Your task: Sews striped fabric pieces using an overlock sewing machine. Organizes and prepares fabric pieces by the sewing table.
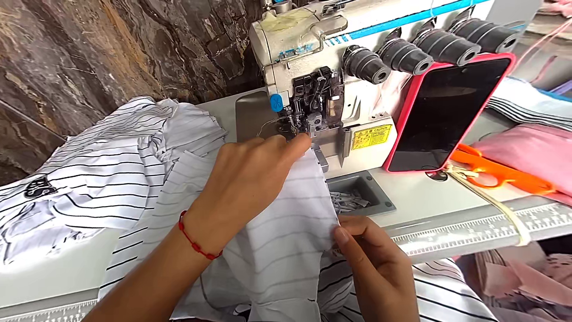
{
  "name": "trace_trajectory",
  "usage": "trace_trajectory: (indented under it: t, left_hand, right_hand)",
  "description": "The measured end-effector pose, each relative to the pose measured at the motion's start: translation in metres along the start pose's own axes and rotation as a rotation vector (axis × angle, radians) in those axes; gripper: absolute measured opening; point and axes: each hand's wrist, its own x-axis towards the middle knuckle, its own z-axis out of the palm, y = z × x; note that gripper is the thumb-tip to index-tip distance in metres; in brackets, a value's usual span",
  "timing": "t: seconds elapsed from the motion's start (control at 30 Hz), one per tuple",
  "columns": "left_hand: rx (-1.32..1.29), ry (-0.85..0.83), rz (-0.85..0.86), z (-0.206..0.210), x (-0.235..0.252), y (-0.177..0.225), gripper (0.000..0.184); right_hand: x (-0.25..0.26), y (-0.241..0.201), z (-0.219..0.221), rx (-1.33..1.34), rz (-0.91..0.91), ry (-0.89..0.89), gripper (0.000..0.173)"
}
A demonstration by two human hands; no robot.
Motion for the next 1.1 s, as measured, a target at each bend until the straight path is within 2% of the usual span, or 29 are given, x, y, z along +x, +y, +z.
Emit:
trace_trajectory:
  t: [0.2,0.33,0.43,0.53,0.8,1.1]
  left_hand:
    - [-0.046,0.07,0.105,-0.007,0.005,0.013,0.018]
    - [0.05,0.028,-0.106,-0.011,-0.012,0.054,0.025]
    - [0.038,0.019,-0.22,-0.001,-0.029,0.073,0.049]
    - [-0.032,0.029,-0.232,0.008,-0.033,0.068,0.066]
    - [-0.105,0.048,-0.244,0.012,-0.029,0.055,0.076]
    - [-0.127,0.056,-0.233,0.015,-0.029,0.045,0.077]
  right_hand:
    - [0.0,-0.006,0.006,0.036,0.082,0.04,0.004]
    - [0.004,-0.014,0.007,0.061,0.27,-0.008,0.03]
    - [0.003,-0.016,0.005,0.055,0.279,-0.054,0.011]
    - [0.003,-0.02,0.008,0.033,0.296,-0.059,0.011]
    - [0.006,-0.031,0.014,-0.06,0.236,-0.046,0.011]
    - [0.01,-0.029,0.019,-0.083,0.222,-0.037,0.011]
